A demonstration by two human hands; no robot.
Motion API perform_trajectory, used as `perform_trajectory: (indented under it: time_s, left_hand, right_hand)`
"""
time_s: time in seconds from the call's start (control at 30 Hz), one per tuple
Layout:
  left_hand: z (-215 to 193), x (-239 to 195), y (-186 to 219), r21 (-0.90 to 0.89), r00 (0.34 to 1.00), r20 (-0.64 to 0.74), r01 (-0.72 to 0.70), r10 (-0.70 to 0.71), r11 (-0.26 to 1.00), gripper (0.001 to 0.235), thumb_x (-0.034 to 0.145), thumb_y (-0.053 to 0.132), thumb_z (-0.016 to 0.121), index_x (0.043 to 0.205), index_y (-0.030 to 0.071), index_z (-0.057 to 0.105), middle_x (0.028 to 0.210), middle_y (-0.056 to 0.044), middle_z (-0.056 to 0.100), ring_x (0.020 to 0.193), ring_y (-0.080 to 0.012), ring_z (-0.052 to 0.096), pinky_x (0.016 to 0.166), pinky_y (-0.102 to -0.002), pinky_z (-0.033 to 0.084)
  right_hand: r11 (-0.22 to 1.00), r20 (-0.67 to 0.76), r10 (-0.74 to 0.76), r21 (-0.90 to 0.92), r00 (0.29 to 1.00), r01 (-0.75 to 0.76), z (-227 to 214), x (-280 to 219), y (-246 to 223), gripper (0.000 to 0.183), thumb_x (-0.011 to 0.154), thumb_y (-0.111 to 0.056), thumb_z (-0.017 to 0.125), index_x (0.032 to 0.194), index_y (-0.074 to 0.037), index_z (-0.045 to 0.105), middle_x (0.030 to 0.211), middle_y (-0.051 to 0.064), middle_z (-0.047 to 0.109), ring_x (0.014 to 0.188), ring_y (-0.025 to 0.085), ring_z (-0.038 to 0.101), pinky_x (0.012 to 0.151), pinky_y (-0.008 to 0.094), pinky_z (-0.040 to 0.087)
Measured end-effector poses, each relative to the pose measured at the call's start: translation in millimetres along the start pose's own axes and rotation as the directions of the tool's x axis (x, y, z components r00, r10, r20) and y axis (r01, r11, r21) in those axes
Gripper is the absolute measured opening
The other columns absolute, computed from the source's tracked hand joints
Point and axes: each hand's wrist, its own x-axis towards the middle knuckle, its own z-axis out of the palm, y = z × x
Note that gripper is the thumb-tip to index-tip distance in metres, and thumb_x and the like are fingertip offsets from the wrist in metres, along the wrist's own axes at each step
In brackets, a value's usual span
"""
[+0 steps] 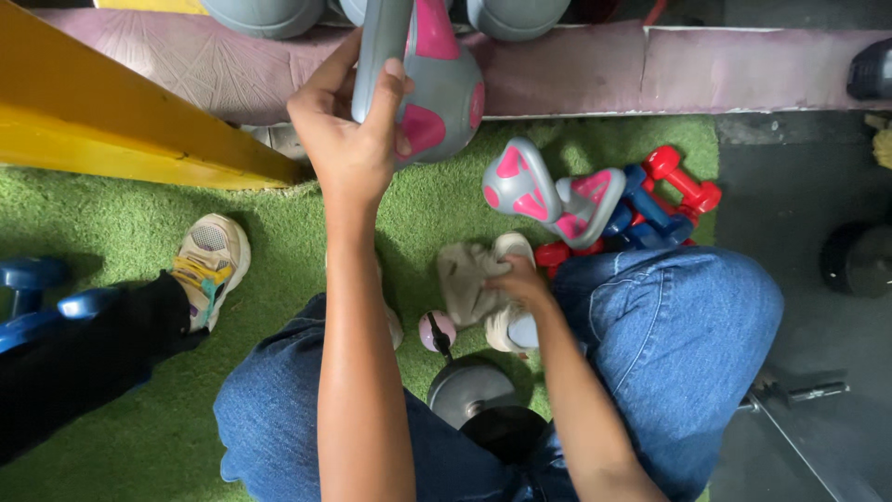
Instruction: The person cleans a grey and pink kettlebell using a cloth and a spray bottle. They wipe the kettlebell thoroughly, then place it on a shelf with other kettlebells. The person repeats this process for another kettlebell.
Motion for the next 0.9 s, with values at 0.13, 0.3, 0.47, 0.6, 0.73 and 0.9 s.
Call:
perform_trajectory:
  time_s: [0.13,0.3,0.47,0.6,0.73,0.9]
  left_hand:
    - [0,-1,4,0.059,0.999,-0.023,0.026,-0.024,0.998,0.040,0.086,0.018,0.064,0.117,-0.005,0.059,0.068,-0.007,0.067,0.035,-0.0095,0.047,0.030,-0.022,0.037]
    - [0,-2,4,0.103,1.000,0.008,-0.005,0.004,0.995,0.040,0.087,0.019,0.063,0.118,-0.005,0.059,0.069,-0.007,0.067,0.035,-0.0094,0.049,0.029,-0.021,0.037]
    - [-2,-3,1,0.084,1.000,0.017,0.012,-0.013,0.996,0.038,0.087,0.018,0.062,0.117,-0.004,0.059,0.070,-0.008,0.067,0.035,-0.0101,0.049,0.029,-0.022,0.037]
    - [-3,-3,0,0.096,0.999,0.041,0.008,-0.012,0.995,0.044,0.087,0.025,0.062,0.120,-0.004,0.058,0.070,-0.005,0.065,0.035,-0.0096,0.048,0.030,-0.022,0.036]
    - [1,-5,12,0.162,0.998,0.001,0.055,-0.056,0.985,0.027,0.085,0.025,0.062,0.077,-0.001,0.064,0.062,-0.006,0.063,0.032,-0.0098,0.050,0.026,-0.024,0.033]
    - [-5,1,15,0.221,0.965,0.261,-0.063,0.003,0.973,0.025,0.093,0.003,0.043,0.090,0.006,0.067,0.080,-0.012,0.060,0.044,-0.0174,0.061,0.039,-0.026,0.052]
  right_hand:
    - [0.858,0.031,-0.448,-0.266,0.894,0.439,-21,-6,-10,0.039,0.085,-0.027,0.069,0.070,-0.017,0.034,0.071,-0.007,0.030,0.067,0.009,0.031,0.059,0.028,0.024]
    - [0.415,-0.021,-0.739,-0.802,0.674,0.430,-32,-65,-79,0.015,0.073,-0.014,0.073,0.086,-0.011,0.066,0.092,0.010,0.066,0.083,0.033,0.056,0.077,0.041,0.037]
    - [0.643,-0.139,-0.707,-0.535,0.693,0.549,-60,-119,-123,0.016,0.087,-0.015,0.064,0.078,-0.008,0.053,0.079,0.003,0.054,0.077,0.018,0.046,0.069,0.030,0.036]
    - [0.737,-0.093,-0.674,-0.151,0.733,0.659,-84,-140,-132,0.035,0.088,-0.011,0.060,0.072,-0.015,0.030,0.076,-0.002,0.046,0.103,0.012,0.057,0.086,0.025,0.038]
    - [0.826,-0.180,-0.561,-0.045,0.808,0.563,-97,-157,-144,0.029,0.085,-0.013,0.063,0.074,-0.017,0.037,0.069,-0.008,0.034,0.065,0.005,0.032,0.061,0.020,0.029]
    - [0.617,0.191,-0.757,-0.105,0.625,0.780,-116,-180,-177,0.025,0.080,-0.006,0.062,0.076,-0.010,0.038,0.104,0.017,0.073,0.094,0.017,0.063,0.095,0.044,0.040]
